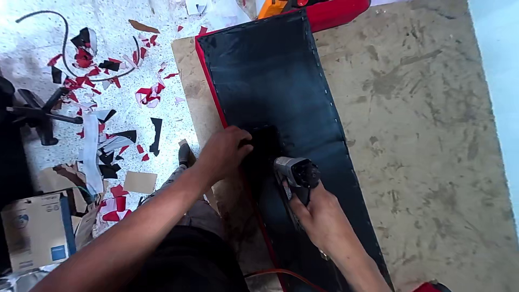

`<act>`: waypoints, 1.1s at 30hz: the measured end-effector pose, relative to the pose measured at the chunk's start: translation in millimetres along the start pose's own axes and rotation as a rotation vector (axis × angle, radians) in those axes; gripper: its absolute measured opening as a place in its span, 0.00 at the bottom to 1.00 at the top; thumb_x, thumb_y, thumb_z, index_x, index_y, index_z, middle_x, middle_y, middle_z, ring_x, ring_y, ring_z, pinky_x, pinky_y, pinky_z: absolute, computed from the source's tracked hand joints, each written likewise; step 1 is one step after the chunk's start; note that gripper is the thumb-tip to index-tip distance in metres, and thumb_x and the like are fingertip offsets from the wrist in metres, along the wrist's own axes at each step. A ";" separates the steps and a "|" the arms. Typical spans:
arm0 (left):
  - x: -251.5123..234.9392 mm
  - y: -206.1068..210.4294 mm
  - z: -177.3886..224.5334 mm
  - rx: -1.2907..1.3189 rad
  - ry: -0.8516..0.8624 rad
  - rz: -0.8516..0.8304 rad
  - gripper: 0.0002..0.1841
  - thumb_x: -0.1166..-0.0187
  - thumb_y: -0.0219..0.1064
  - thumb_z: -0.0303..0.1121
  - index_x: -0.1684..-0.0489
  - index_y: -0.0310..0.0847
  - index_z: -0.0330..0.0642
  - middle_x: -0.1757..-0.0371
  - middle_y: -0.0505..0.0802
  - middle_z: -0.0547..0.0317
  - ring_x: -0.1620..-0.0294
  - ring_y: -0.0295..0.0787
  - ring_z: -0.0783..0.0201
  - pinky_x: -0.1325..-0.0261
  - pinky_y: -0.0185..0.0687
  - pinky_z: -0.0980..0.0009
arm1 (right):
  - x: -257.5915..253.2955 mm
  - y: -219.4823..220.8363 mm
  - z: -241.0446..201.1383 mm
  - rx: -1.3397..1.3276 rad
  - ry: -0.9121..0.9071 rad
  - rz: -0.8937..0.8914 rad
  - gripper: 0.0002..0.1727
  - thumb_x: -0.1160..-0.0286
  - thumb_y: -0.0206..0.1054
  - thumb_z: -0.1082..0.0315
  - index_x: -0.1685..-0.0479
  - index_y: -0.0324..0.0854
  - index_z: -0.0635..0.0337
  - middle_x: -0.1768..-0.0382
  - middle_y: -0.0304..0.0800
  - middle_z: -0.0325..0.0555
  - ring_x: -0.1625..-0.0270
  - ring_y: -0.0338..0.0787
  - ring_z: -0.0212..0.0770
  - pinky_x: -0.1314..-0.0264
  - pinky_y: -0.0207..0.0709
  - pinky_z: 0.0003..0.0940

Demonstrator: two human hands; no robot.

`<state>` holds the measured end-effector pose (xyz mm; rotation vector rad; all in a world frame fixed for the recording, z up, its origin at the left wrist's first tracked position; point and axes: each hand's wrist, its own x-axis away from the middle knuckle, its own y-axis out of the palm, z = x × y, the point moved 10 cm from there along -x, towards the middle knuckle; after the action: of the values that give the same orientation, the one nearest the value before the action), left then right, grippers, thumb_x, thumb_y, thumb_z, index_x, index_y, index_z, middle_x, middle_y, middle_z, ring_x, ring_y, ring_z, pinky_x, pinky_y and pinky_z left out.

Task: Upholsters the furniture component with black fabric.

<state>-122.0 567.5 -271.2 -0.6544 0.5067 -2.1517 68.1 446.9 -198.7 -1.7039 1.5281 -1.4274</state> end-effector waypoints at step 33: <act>1.1 20.6 -11.2 -0.288 -0.081 0.141 0.23 0.43 0.85 0.57 0.62 0.83 0.56 0.40 0.80 0.61 0.36 0.78 0.56 0.43 0.78 0.53 | 7.2 14.5 -32.9 -0.020 0.020 -0.071 0.20 0.29 0.64 0.60 0.35 0.76 0.48 0.67 0.88 0.31 0.70 0.88 0.30 0.68 0.85 0.35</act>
<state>-117.2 556.0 -291.1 -0.8335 0.8043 -1.9290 31.6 445.9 -195.9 -1.7765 1.5113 -1.4738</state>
